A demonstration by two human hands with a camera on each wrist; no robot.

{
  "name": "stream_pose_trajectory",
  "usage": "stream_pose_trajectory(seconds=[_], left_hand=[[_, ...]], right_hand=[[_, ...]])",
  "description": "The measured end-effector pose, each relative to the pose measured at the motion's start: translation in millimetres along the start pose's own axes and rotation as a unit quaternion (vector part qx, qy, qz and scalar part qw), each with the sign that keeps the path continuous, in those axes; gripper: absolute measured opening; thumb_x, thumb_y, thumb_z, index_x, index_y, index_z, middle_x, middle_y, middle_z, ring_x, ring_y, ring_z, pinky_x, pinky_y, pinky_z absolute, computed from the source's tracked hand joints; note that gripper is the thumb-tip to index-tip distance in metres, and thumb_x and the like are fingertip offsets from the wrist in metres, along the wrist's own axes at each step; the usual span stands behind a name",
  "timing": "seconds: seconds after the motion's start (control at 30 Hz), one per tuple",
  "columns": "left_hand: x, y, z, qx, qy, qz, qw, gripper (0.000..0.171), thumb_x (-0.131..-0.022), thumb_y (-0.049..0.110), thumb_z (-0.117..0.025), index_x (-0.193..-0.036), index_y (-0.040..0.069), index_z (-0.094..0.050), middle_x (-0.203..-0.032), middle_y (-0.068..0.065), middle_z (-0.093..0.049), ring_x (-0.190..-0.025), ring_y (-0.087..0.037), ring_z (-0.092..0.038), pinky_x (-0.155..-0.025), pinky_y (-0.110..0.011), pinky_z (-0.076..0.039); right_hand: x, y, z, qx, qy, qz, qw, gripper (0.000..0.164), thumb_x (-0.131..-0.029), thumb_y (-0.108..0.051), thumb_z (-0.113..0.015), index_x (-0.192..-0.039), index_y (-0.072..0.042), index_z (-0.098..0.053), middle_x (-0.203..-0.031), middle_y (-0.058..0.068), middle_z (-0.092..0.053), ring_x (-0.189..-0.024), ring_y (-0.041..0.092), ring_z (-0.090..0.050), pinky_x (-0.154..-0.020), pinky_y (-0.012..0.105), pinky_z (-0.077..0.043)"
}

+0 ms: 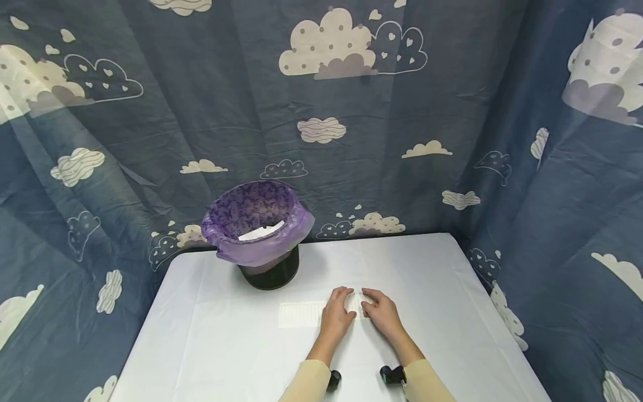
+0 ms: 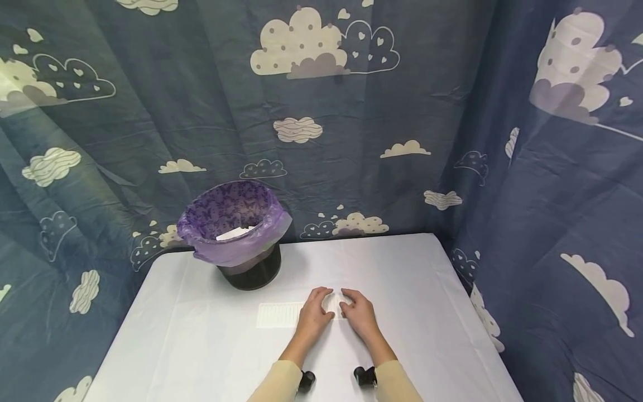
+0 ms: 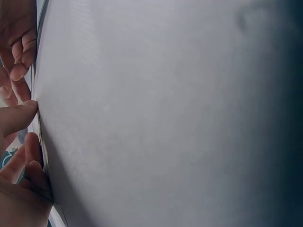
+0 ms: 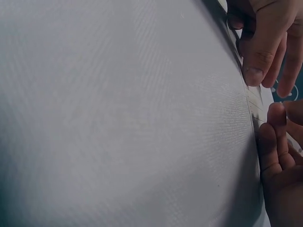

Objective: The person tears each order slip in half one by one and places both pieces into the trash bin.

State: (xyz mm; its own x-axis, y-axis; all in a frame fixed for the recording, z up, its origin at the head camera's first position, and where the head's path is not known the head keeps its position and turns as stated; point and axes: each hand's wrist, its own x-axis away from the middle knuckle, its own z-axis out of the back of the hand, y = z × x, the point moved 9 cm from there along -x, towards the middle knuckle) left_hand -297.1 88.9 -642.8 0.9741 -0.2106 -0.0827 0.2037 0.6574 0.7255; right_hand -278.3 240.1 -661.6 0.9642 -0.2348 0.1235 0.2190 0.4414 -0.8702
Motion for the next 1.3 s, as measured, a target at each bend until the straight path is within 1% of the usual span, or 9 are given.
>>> stream_pose_trajectory(seconds=[0.23, 0.33, 0.47, 0.57, 0.67, 0.83, 1.07, 1.2, 1.3], left_hand=[[-0.8, -2.5, -5.0, -0.006, -0.018, -0.001, 0.9998, 0.058, -0.086, 0.004, -0.084, -0.140, 0.015, -0.067, -0.145, -0.004, -0.065, -0.081, -0.007, -0.063, -0.073, -0.021, -0.053], [0.2, -1.9, -4.5, -0.007, -0.019, -0.002, 0.9998, 0.057, -0.086, 0.003, -0.084, -0.140, 0.013, -0.067, -0.144, -0.005, -0.066, -0.085, -0.011, -0.065, -0.075, -0.023, -0.055], [2.2, 1.0, -5.3, -0.018, -0.020, -0.009, 0.9996, 0.055, -0.088, 0.003, -0.082, -0.140, 0.013, -0.067, -0.142, -0.005, -0.068, -0.101, -0.020, -0.069, -0.087, -0.033, -0.058], [3.2, 2.9, -6.3, -0.027, -0.018, -0.014, 0.9994, 0.054, -0.089, 0.003, -0.081, -0.140, 0.013, -0.067, -0.140, -0.005, -0.069, -0.117, -0.026, -0.068, -0.100, -0.042, -0.057], [3.9, 5.6, -5.0, -0.034, -0.013, -0.019, 0.9992, 0.052, -0.088, 0.002, -0.081, -0.138, 0.012, -0.068, -0.136, -0.005, -0.071, -0.121, -0.029, -0.068, -0.105, -0.046, -0.056], [5.2, 7.2, -5.0, -0.052, -0.012, -0.022, 0.9983, 0.050, -0.088, 0.004, -0.082, -0.136, 0.013, -0.070, -0.128, -0.002, -0.072, -0.115, -0.026, -0.069, -0.102, -0.042, -0.057], [6.4, 10.7, -4.1, -0.068, 0.001, -0.040, 0.9969, 0.045, -0.087, 0.005, -0.083, -0.131, 0.013, -0.072, -0.116, -0.001, -0.073, -0.104, -0.022, -0.071, -0.092, -0.037, -0.060], [7.2, 12.9, -1.7, -0.068, 0.013, -0.049, 0.9964, 0.045, -0.086, 0.004, -0.084, -0.129, 0.013, -0.073, -0.118, -0.001, -0.073, -0.106, -0.023, -0.072, -0.091, -0.039, -0.060], [7.2, 13.3, -1.3, -0.074, 0.011, -0.052, 0.9958, 0.047, -0.087, 0.003, -0.084, -0.132, 0.012, -0.072, -0.130, -0.004, -0.071, -0.115, -0.027, -0.071, -0.095, -0.044, -0.060]], right_hand=[[0.6, 0.2, -0.8, 0.010, 0.002, 0.005, 1.000, 0.045, -0.095, -0.010, -0.070, -0.140, -0.004, -0.066, -0.063, -0.001, -0.063, -0.055, 0.009, -0.048, -0.054, 0.022, -0.036], [0.5, 1.9, -2.0, 0.008, 0.000, 0.006, 1.000, 0.045, -0.096, -0.012, -0.070, -0.140, -0.003, -0.066, -0.064, -0.002, -0.063, -0.054, 0.009, -0.046, -0.053, 0.022, -0.036], [0.8, 2.2, -1.5, 0.006, 0.004, 0.013, 1.000, 0.044, -0.096, -0.011, -0.070, -0.138, -0.002, -0.066, -0.064, -0.003, -0.063, -0.053, 0.009, -0.046, -0.053, 0.022, -0.036], [1.2, 1.6, -1.4, 0.006, 0.010, 0.018, 1.000, 0.043, -0.096, -0.011, -0.070, -0.138, -0.003, -0.067, -0.065, -0.002, -0.062, -0.054, 0.009, -0.045, -0.053, 0.022, -0.036], [2.0, 1.7, -2.8, 0.007, 0.011, 0.018, 1.000, 0.043, -0.096, -0.012, -0.070, -0.138, -0.005, -0.067, -0.069, -0.001, -0.061, -0.054, 0.008, -0.045, -0.052, 0.021, -0.037], [3.1, -0.5, -3.1, 0.017, 0.014, 0.030, 0.999, 0.043, -0.096, -0.011, -0.070, -0.139, -0.004, -0.066, -0.079, 0.002, -0.060, -0.054, 0.008, -0.045, -0.051, 0.021, -0.038], [2.5, 3.1, -3.2, 0.018, 0.014, 0.020, 1.000, 0.043, -0.096, -0.010, -0.069, -0.139, -0.005, -0.066, -0.071, 0.001, -0.061, -0.055, 0.009, -0.046, -0.052, 0.020, -0.036], [2.3, 2.4, -4.2, 0.012, 0.016, 0.022, 1.000, 0.041, -0.096, -0.008, -0.068, -0.137, -0.003, -0.067, -0.089, 0.008, -0.068, -0.057, 0.009, -0.049, -0.052, 0.020, -0.038], [1.9, 1.7, -4.5, 0.009, 0.022, 0.026, 0.999, 0.039, -0.096, -0.008, -0.069, -0.135, -0.003, -0.069, -0.101, 0.010, -0.069, -0.060, 0.009, -0.051, -0.054, 0.021, -0.040]])
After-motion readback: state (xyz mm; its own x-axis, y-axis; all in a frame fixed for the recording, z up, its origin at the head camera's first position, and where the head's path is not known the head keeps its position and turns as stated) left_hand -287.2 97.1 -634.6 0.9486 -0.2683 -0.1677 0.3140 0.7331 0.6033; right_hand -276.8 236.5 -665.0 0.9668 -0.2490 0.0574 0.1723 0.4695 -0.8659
